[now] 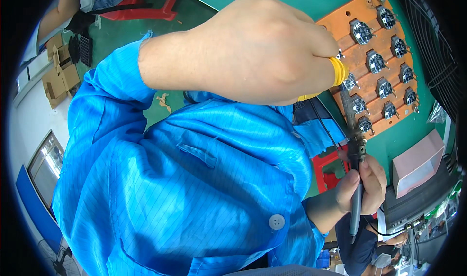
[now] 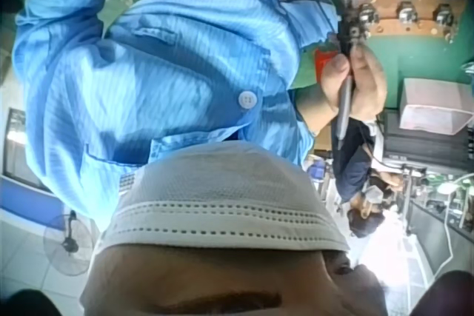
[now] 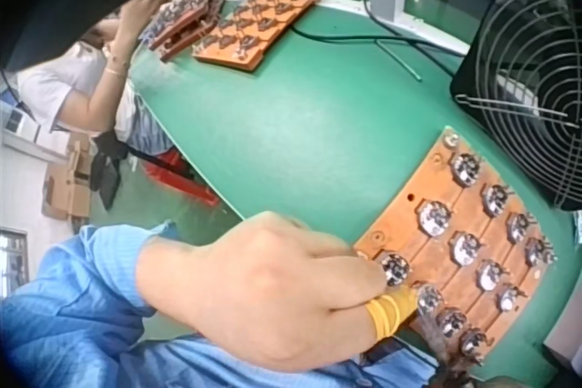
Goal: Soldering electronic components onto a printed circuit board.
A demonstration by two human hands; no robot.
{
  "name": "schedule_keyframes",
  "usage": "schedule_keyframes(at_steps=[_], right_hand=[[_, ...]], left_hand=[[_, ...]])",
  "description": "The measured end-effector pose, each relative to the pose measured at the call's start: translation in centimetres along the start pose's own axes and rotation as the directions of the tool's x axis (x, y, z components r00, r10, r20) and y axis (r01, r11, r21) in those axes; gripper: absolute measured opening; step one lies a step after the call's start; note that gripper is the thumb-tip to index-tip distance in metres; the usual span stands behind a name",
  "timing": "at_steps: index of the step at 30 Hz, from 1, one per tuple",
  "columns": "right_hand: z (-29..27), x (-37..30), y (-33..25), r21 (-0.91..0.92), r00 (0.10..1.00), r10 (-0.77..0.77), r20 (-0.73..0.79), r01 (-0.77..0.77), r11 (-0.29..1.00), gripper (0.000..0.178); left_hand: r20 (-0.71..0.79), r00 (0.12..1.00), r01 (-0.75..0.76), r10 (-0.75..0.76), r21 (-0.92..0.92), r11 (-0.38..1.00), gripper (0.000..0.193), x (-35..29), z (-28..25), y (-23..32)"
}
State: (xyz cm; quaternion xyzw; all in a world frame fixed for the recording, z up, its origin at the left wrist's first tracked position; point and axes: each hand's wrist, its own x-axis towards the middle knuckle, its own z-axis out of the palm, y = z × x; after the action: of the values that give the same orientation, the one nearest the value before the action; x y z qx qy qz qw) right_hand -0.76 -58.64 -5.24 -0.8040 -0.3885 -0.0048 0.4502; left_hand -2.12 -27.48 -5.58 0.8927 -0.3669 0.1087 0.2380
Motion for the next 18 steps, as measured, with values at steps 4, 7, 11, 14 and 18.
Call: schedule_keyframes(at_steps=[4, 7, 11, 14, 18], right_hand=[[0.2, 0.2, 0.3, -0.047, 0.998, 0.021, -0.061, -0.024, 0.999, 0.025], [-0.2, 0.0, 0.0, -0.050, 0.999, -0.043, 0.001, 0.043, 0.998, 0.033], [-0.2, -0.4, 0.1, -0.029, 0.968, -0.093, -0.235, 0.088, 0.996, 0.038], [0.3, 0.1, 0.1, 0.032, 0.992, -0.070, -0.106, 0.073, 0.997, 0.038], [1.2, 2.0, 0.2, 0.061, 0.992, -0.094, 0.083, 0.089, 0.994, 0.031]], left_hand=[[-0.041, 0.996, 0.077, -0.077, -0.005, 0.997, 0.022, 0.2, -0.2, 0.3], [-0.085, 0.980, 0.177, -0.178, -0.022, 0.984, 0.021, 0.3, -0.9, 0.5], [-0.137, 0.937, 0.318, -0.321, -0.042, 0.947, 0.022, -0.1, -2.1, 0.8], [-0.166, 0.909, 0.377, -0.381, -0.058, 0.924, 0.023, -1.1, -2.2, 0.5], [-0.109, 0.960, 0.262, -0.259, 0.009, 0.965, 0.022, -2.9, -0.9, -0.1]])
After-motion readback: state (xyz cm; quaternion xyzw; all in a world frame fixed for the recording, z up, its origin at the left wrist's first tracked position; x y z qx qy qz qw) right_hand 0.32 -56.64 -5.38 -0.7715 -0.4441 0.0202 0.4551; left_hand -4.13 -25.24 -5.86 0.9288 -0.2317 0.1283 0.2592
